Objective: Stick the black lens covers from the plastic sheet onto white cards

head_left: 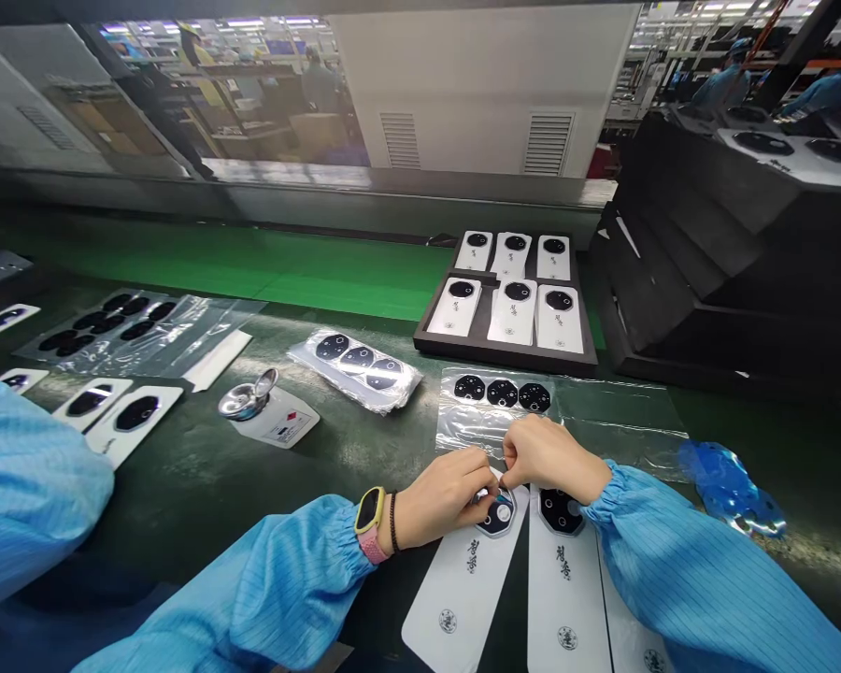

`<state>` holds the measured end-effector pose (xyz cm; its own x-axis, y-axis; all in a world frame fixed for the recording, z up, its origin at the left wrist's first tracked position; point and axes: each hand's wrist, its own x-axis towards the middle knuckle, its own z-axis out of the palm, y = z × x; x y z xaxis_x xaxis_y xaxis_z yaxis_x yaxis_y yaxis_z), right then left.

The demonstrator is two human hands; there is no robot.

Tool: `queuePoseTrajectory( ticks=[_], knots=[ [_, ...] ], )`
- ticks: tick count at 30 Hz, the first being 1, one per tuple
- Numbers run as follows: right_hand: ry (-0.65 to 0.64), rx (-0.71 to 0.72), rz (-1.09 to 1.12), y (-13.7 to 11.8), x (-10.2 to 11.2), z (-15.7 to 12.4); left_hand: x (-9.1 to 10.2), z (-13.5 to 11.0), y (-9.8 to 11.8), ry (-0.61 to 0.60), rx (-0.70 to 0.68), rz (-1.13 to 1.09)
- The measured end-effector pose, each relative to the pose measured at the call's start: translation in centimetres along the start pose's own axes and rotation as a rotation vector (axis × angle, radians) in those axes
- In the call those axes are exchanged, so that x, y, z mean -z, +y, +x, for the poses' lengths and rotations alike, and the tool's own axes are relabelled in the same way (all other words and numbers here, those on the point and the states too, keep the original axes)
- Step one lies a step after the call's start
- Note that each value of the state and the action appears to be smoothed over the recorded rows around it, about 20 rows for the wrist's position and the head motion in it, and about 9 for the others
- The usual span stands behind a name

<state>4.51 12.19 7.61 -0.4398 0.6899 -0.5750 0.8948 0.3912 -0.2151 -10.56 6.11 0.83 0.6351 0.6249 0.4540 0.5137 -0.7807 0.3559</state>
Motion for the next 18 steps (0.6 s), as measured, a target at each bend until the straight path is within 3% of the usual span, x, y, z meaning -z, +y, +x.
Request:
queuePoseTrajectory(
  ticks=[12, 15, 18],
  knots=[
    [0.009, 0.000, 0.005, -0.1, 0.3, -0.4, 1.9, -2.5, 2.8, -0.044, 0.017, -0.049],
    [0.002, -0.010, 0.007, -0.1, 0.3, -0.4, 1.9, -3.3, 3.5, -0.011, -0.012, -0.015],
    [-0.009, -0.018, 0.014, -0.1, 0.4, -0.5, 2.1, -3.5, 3.7, 0.027, 0.044, -0.024]
  ],
)
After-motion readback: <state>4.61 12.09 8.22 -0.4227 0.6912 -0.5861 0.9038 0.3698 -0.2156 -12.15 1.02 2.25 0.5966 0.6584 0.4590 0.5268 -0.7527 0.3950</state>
